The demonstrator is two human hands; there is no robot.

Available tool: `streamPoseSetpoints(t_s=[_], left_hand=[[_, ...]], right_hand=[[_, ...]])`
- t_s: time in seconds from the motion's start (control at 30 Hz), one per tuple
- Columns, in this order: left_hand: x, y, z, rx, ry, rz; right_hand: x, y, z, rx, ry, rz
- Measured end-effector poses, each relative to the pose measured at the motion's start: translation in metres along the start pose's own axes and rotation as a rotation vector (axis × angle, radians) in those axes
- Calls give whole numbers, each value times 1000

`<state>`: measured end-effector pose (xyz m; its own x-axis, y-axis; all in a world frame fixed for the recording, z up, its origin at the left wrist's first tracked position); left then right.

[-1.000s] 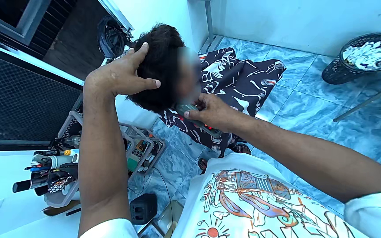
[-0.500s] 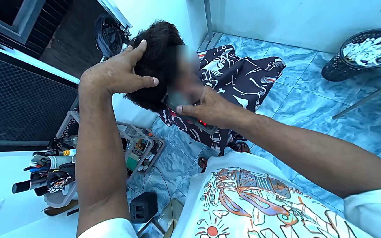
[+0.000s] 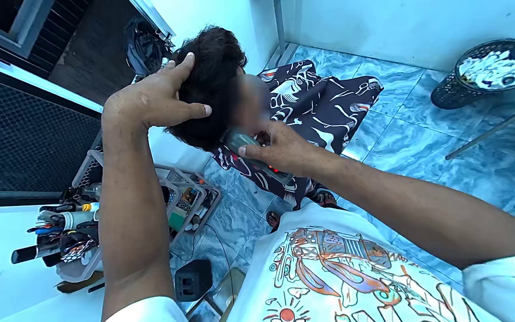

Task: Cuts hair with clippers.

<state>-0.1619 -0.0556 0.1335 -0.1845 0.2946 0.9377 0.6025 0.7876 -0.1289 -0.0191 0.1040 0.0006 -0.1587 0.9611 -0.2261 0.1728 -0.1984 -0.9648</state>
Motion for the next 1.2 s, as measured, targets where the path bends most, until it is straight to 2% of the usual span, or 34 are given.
streamPoseSetpoints(t_s=[0.07,0.13,0.27,0.33,0.5,0.67,0.8,0.97,1.1,1.2], left_hand=[[0,0,1,-15,3,-4],[0,0,-1,-18,6,-6],[-1,1,-2,-12,23,-23],[-2,0,-2,-15,27,-12],[-2,0,0,-12,19,-16],[-1,1,-2,2,20,-17],[-2,0,-2,3,25,-26],[-2,0,-2,0,26,-20],[-3,-2,1,-7,26,-6],[-3,-3,1,-18,28,-12]], right_hand=[[-5,-21,4,119,-31,-47],[-6,-20,6,137,-59,-107],[18,37,10,-41,26,-123],[25,53,13,-72,55,-143],[22,35,15,23,4,9],[20,40,14,-111,-17,142],[16,24,15,-89,-49,351],[17,34,12,-205,-42,305],[16,21,15,-183,-44,430],[17,30,13,-225,-51,376]])
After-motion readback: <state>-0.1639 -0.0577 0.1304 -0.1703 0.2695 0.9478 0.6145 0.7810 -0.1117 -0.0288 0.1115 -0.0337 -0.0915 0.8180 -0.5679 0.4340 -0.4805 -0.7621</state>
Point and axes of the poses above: each hand's wrist, its own z-axis towards the middle knuckle, its own x-axis out of the back of the hand, y = z × x, the point moved 5 cm from there along z, towards the middle knuckle, and after that the axes turned 13 degrees about z, right-handed, at the moved point
